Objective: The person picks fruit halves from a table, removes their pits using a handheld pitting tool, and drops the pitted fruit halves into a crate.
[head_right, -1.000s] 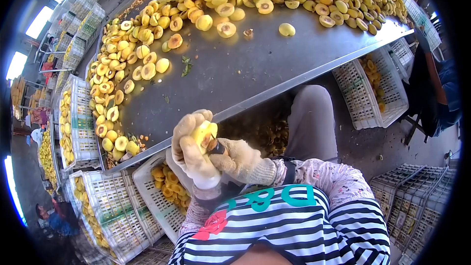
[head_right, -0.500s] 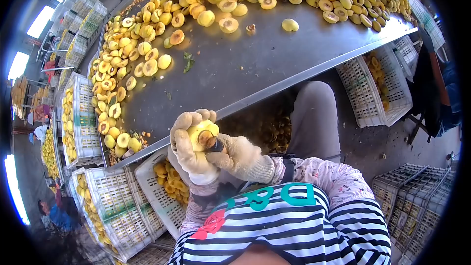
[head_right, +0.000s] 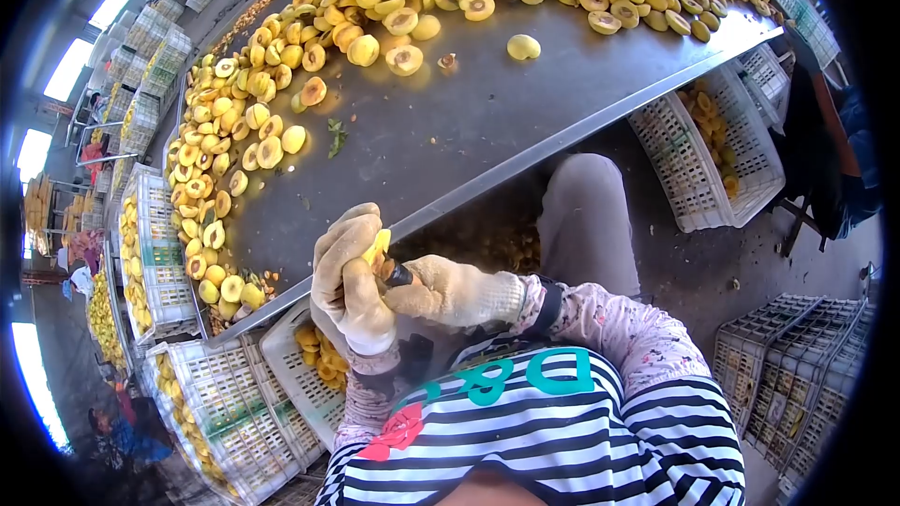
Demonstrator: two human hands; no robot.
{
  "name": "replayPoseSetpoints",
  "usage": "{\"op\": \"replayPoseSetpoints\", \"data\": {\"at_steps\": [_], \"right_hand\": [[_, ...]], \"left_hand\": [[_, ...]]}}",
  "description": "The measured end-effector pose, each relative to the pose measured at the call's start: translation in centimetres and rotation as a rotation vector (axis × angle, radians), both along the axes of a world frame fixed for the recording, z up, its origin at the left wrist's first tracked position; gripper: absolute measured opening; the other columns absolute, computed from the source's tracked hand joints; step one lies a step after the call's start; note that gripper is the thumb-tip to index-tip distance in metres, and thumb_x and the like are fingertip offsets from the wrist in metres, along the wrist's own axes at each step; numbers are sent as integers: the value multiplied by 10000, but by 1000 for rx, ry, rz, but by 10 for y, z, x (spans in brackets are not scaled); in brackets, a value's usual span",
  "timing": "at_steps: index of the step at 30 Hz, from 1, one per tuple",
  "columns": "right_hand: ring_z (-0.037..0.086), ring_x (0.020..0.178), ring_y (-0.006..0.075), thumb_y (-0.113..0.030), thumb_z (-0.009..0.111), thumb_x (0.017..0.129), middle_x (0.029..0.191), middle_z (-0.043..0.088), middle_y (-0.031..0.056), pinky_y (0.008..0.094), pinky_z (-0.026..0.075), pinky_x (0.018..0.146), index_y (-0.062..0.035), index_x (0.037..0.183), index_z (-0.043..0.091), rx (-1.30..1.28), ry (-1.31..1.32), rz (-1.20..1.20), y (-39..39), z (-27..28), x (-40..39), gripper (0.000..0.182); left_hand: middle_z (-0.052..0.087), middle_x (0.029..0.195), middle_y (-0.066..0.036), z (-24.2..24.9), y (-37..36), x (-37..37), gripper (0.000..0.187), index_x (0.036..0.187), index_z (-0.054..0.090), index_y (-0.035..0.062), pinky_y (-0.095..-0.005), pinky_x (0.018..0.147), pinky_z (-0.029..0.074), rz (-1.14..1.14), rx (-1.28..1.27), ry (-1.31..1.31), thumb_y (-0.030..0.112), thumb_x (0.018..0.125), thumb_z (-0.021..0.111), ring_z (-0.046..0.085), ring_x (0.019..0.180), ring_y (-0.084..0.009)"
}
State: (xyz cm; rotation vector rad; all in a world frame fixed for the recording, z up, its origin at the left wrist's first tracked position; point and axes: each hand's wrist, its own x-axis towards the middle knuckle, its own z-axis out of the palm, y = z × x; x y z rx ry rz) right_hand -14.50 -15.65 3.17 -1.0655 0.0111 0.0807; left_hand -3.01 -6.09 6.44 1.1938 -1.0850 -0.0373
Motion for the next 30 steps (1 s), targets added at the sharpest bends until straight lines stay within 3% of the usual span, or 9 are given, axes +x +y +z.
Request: {"op": "replayPoseSetpoints", "data": {"at_steps": [2, 4, 7, 14, 15, 18, 22, 26, 30], "right_hand": [[530, 720, 96, -405, 638, 993, 787, 613, 13, 257, 485, 650, -30, 1006, 671, 22, 17, 47, -1, -9, 1, 376], [589, 802, 133, -422, 634, 991, 897, 658, 44, 292, 517, 732, -33, 1101, 654, -149, -42, -134, 12, -10, 3, 405], [655, 918, 195, -483, 634, 970, 1038, 692, 84, 337, 537, 837, -47, 1196, 623, -373, 44, -333, 26, -1, -2, 491], [631, 830, 159, -411, 586, 1004, 932, 672, 54, 303, 536, 773, -35, 1161, 631, -90, 91, -254, 36, 4, 1, 411], [594, 783, 142, -403, 584, 1015, 889, 641, 30, 289, 516, 721, -34, 1126, 634, -29, 30, -95, 28, 3, 3, 388], [556, 743, 123, -432, 587, 1014, 842, 616, 18, 273, 487, 678, -42, 1077, 633, -68, -144, -115, 27, 13, 4, 398], [514, 685, 106, -493, 585, 1001, 757, 577, -2, 266, 459, 619, -58, 1021, 628, -126, 86, -56, 25, 19, -4, 438], [486, 589, 111, -464, 573, 1008, 662, 522, -25, 255, 391, 531, -85, 960, 629, 180, 327, 24, 29, 12, -10, 386], [657, 729, 177, -464, 562, 1007, 798, 688, 64, 315, 534, 679, -34, 1012, 635, -452, 290, -284, 31, 18, -7, 436]], "left_hand": [[685, 1091, -143, 1, -2, 1, 230, 1083, 691, -26, -393, 886, 538, 20, 0, -69, 105, 938, 569, 660, 1054, -319], [686, 1082, -146, 0, -3, 2, 231, 1074, 691, -29, -381, 864, 547, 9, -29, -112, 78, 923, 553, 668, 1040, -318], [681, 1072, -149, 1, 4, -10, 238, 1055, 690, -37, -361, 857, 552, -141, -8, 445, 62, 911, 529, 668, 1044, -314], [690, 1046, -141, 0, 3, -5, 247, 1050, 694, -35, -367, 854, 559, -3, -56, 202, 6, 881, 519, 677, 1002, -311], [696, 1023, -141, 3, 4, 2, 241, 1040, 699, -36, -370, 848, 562, -128, -55, 143, -10, 869, 531, 682, 981, -309], [721, 915, -145, 16, 5, 22, 202, 966, 725, -38, -379, 820, 574, -440, -5, 32, -72, 823, 585, 699, 892, -292], [729, 926, -148, 11, 9, 16, 194, 941, 734, -33, -367, 835, 570, -400, 44, 325, -85, 818, 592, 701, 921, -288], [732, 957, -159, -8, 8, 10, 163, 972, 732, -23, -378, 873, 569, -425, -97, 755, -29, 866, 608, 702, 968, -289], [718, 970, -134, -15, -1, 3, 176, 1044, 711, 1, -424, 900, 565, -407, -215, 844, 50, 918, 598, 697, 975, -287]]}}
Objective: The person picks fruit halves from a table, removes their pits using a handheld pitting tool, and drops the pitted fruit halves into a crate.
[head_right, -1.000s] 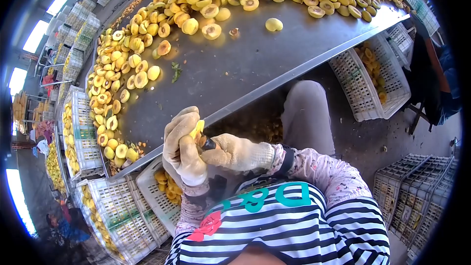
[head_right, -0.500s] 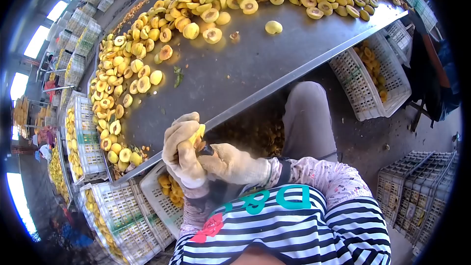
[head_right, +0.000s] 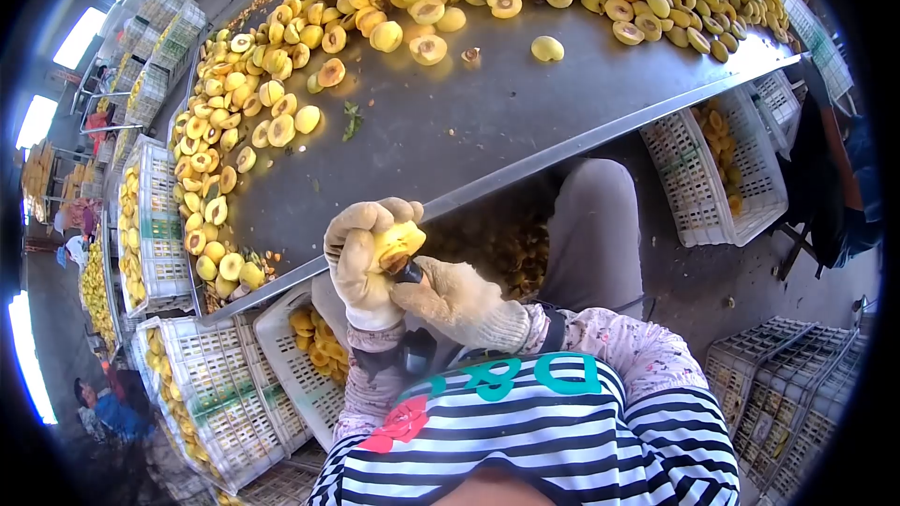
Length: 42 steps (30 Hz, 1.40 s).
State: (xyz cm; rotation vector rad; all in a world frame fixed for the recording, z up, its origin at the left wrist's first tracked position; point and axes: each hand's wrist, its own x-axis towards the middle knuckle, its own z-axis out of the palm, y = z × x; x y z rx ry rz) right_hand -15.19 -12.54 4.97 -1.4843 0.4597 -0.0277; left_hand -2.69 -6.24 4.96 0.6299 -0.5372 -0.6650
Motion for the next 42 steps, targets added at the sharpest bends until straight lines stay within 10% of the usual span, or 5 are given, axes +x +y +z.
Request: {"op": "replayPoseSetpoints", "data": {"at_steps": [4, 7, 23, 34, 42], "right_hand": [[644, 655, 175, -493, 562, 1006, 773, 684, 66, 307, 534, 618, -43, 972, 623, -37, -107, -42, 1, -7, -2, 456], [484, 468, 116, -514, 559, 1005, 623, 556, 4, 254, 401, 428, -94, 860, 557, 904, 8, 323, -16, -9, -6, 445], [297, 433, 34, -619, 536, 970, 563, 379, -79, 208, 246, 378, -173, 821, 482, 1444, -57, 418, 2, -30, -4, 473], [319, 461, 53, -440, 540, 1027, 598, 396, -60, 219, 268, 397, -123, 835, 517, 986, 221, 384, 28, -6, 1, 371], [284, 428, 25, -626, 567, 941, 534, 367, -67, 195, 227, 373, -127, 802, 488, 1427, 16, 546, 39, -37, 0, 523]], "left_hand": [[692, 951, -84, -6, 2, 3, 192, 1080, 692, 39, -491, 926, 560, -17, 58, 33, 158, 957, 604, 684, 993, -283], [696, 947, -85, -11, 7, 20, 203, 1082, 698, 44, -483, 933, 563, -290, -8, 52, 182, 951, 626, 688, 990, -283], [710, 853, -134, -33, 5, 35, 270, 999, 721, -54, -388, 766, 583, -550, -39, 172, 175, 878, 646, 692, 803, -271], [714, 826, -136, -28, 62, 48, 280, 1072, 719, -65, -332, 746, 576, -651, 252, 77, 77, 862, 599, 702, 801, -237], [652, 889, -52, -68, 46, 15, 392, 1238, 662, 31, -401, 840, 463, -563, -547, 323, 317, 1001, 537, 594, 894, -224]]}}
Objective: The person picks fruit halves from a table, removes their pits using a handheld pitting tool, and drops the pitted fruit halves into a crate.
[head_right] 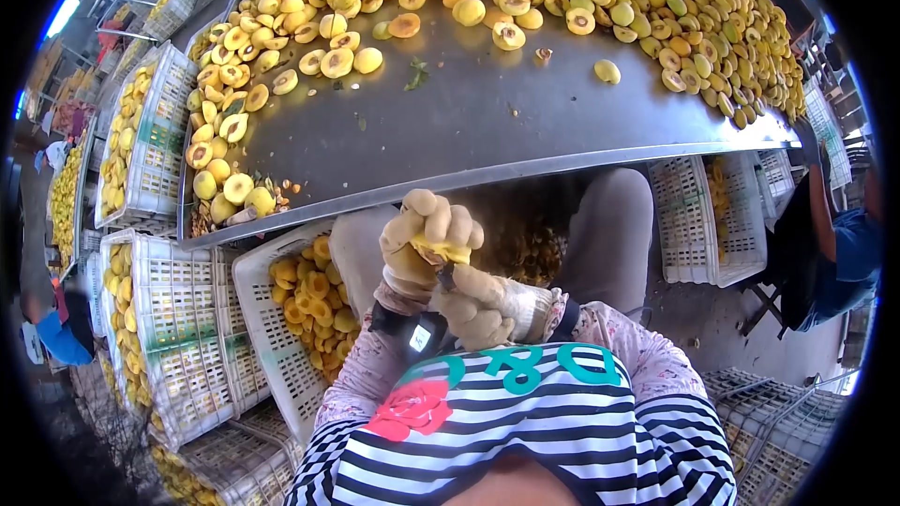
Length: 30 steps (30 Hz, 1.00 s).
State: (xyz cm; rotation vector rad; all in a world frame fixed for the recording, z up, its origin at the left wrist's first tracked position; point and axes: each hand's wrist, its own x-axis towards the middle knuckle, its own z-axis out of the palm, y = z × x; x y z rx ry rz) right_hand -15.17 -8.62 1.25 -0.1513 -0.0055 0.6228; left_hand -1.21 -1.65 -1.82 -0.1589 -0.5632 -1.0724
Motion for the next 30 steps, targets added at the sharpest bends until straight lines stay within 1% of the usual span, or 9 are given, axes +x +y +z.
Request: {"op": "replayPoseSetpoints", "data": {"at_steps": [9, 13, 17, 19, 20, 21, 23, 25, 30], "right_hand": [[276, 410, 46, -632, 573, 940, 515, 345, -74, 224, 211, 377, -124, 802, 510, -71, -121, -60, -10, 23, -5, 530], [244, 384, 59, -644, 529, 953, 500, 301, -69, 249, 197, 366, -142, 802, 474, -28, -209, -39, -23, 41, 6, 526], [302, 381, 99, -643, 496, 971, 512, 354, -40, 299, 260, 368, -121, 846, 529, -209, -118, -186, -32, 27, 7, 538], [327, 376, 96, -628, 482, 987, 518, 368, -42, 293, 303, 369, -128, 873, 530, -424, -20, -363, -42, 40, -1, 515], [332, 372, 95, -622, 471, 995, 520, 372, -43, 294, 315, 365, -130, 885, 531, -516, 26, -453, -49, 43, -3, 508], [338, 366, 88, -604, 441, 1015, 521, 380, -48, 285, 338, 360, -134, 910, 533, -496, 82, -541, -56, 40, -4, 490], [353, 388, 86, -578, 450, 1025, 557, 417, -44, 270, 340, 376, -123, 935, 543, -483, 112, -630, -78, 29, -5, 473], [356, 432, 83, -537, 485, 1030, 596, 414, -43, 265, 336, 417, -107, 971, 556, -576, 152, -729, -90, 25, -8, 440], [351, 437, 80, -413, 544, 1031, 593, 388, -48, 254, 362, 444, -72, 1011, 559, -541, 215, -787, -106, 16, -10, 341]], "left_hand": [[630, 942, -38, 24, 38, -19, 230, 1151, 614, 48, -421, 924, 529, 214, 808, 474, 200, 1019, 502, 614, 968, -242], [632, 947, -44, 46, 64, -5, 247, 1156, 609, 30, -439, 939, 527, 308, 709, 505, 198, 1034, 474, 617, 967, -248], [651, 974, -83, 57, 116, 8, 327, 1193, 604, -4, -513, 939, 524, 552, 687, 222, 256, 1039, 479, 626, 955, -291], [712, 962, -144, 50, 164, 31, 325, 1191, 657, -20, -486, 863, 563, 702, 1037, -201, 225, 992, 583, 686, 924, -329], [738, 989, -180, 63, 176, 48, 303, 1129, 704, -21, -439, 829, 580, 660, 1511, -666, 217, 960, 626, 713, 911, -320], [749, 1032, -162, 55, 197, 66, 321, 1095, 734, -5, -406, 858, 572, 703, 1777, -1709, 266, 946, 645, 719, 926, -290], [756, 1028, -133, 89, 195, 75, 373, 1046, 764, 46, -436, 911, 550, 914, 2074, -1429, 390, 915, 701, 708, 1002, -287], [748, 1054, -110, 133, 170, 86, 343, 1053, 737, 44, -347, 910, 549, 1088, 1562, -1033, 355, 1004, 600, 709, 967, -218], [685, 1199, -85, 127, 108, 210, 404, 1286, 638, 19, -306, 911, 510, 1095, 1397, -1074, 309, 1014, 569, 650, 1102, -195]]}}
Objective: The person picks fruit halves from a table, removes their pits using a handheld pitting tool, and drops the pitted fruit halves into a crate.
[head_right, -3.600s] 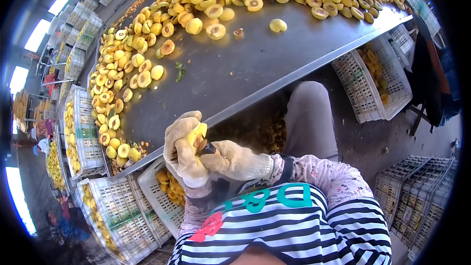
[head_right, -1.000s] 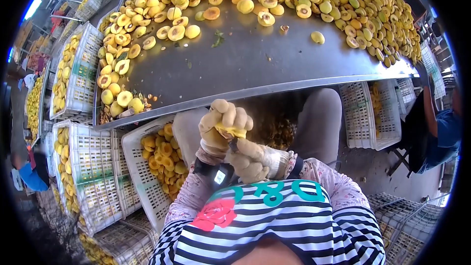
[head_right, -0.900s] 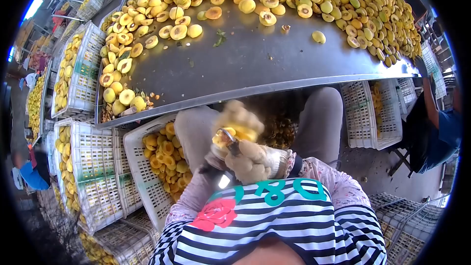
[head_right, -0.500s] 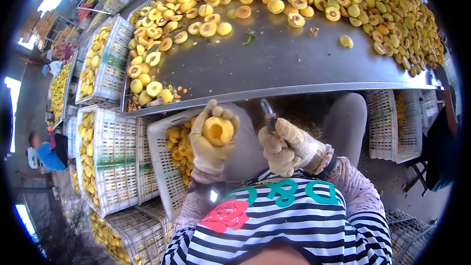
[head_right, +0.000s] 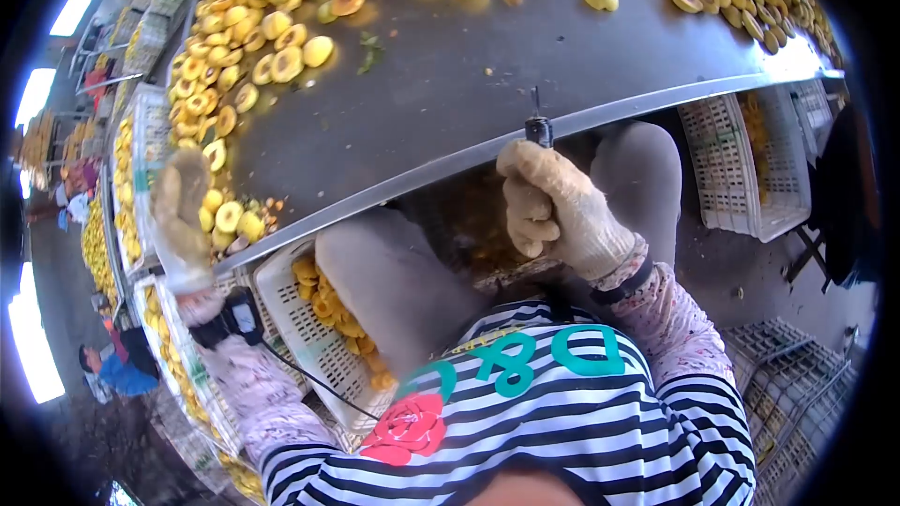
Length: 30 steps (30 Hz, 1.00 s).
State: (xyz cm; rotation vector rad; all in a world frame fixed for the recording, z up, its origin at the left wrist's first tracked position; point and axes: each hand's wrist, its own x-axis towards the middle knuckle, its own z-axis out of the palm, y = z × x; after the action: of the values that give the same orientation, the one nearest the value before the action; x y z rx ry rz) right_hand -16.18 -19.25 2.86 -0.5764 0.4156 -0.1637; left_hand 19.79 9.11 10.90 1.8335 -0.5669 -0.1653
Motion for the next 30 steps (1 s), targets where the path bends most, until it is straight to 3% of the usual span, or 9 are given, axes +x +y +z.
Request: {"op": "replayPoseSetpoints", "data": {"at_steps": [4, 12, 16, 19, 20, 22, 24, 26, 30], "right_hand": [[364, 388, 87, -401, 514, 1043, 553, 399, -49, 272, 365, 401, -74, 958, 533, 151, -15, -36, -26, 0, -17, 339], [369, 409, 153, -447, 699, 930, 552, 430, 23, 354, 379, 465, -74, 969, 550, 234, 49, 17, -52, -8, -37, 404], [409, 425, 167, -361, 761, 891, 568, 468, 74, 329, 348, 423, -30, 946, 544, 291, 146, -116, -59, -23, -16, 399], [429, 439, 170, -300, 740, 913, 585, 496, 86, 323, 374, 434, -25, 959, 556, 210, 172, -98, -59, -28, -14, 334], [433, 443, 170, -292, 734, 917, 589, 502, 88, 320, 379, 437, -25, 962, 559, 194, 161, -94, -60, -30, -14, 323], [439, 448, 170, -282, 728, 923, 597, 512, 91, 313, 388, 444, -26, 967, 565, 181, 152, -84, -61, -30, -12, 306], [442, 451, 170, -277, 725, 927, 604, 520, 93, 306, 393, 450, -29, 974, 572, 191, 139, -99, -61, -26, -11, 296], [454, 459, 174, -280, 748, 900, 601, 514, 83, 302, 380, 442, -41, 955, 564, 203, 151, -73, -60, -24, -12, 306], [483, 487, 175, -306, 776, 865, 599, 511, 58, 303, 363, 439, -68, 899, 552, 205, 155, -11, -58, -20, -19, 328]], "left_hand": [[627, 1341, -81, -46, -68, 73, 479, 1373, 571, 54, -347, 1020, 452, 68, 2, 146, 385, 1027, 553, 606, 1217, -211], [465, 1505, -130, -157, -46, 235, 502, 1503, 368, 35, -399, 1194, 325, 290, -74, 104, 166, 1037, 501, 453, 1382, -253], [446, 1494, -87, -124, -116, 269, 586, 1490, 409, 55, -410, 1152, 327, 178, 234, 201, 349, 995, 521, 384, 1369, -239], [565, 1363, -100, -95, -247, 221, 704, 1432, 518, 45, -346, 1055, 411, -190, 208, 357, 557, 954, 587, 533, 1192, -202], [594, 1351, -114, -113, -282, 239, 705, 1399, 553, 18, -345, 1036, 425, -248, 301, -164, 534, 926, 633, 558, 1170, -211], [668, 1255, -179, -146, -332, 240, 560, 1342, 616, 35, -384, 1001, 471, -250, 317, -9, 383, 912, 696, 611, 1126, -292], [679, 1189, -81, -176, -359, 229, 481, 1308, 619, -6, -293, 841, 537, -476, 317, -306, 210, 900, 753, 634, 962, -146], [631, 1323, -76, -176, -360, 167, 542, 1337, 515, 21, -300, 992, 492, -603, -19, 265, 80, 867, 778, 591, 1155, -154], [665, 1281, -73, -105, -333, 84, 430, 1283, 620, 28, -309, 1029, 459, -838, 356, 399, 137, 892, 764, 591, 1191, -152]]}}
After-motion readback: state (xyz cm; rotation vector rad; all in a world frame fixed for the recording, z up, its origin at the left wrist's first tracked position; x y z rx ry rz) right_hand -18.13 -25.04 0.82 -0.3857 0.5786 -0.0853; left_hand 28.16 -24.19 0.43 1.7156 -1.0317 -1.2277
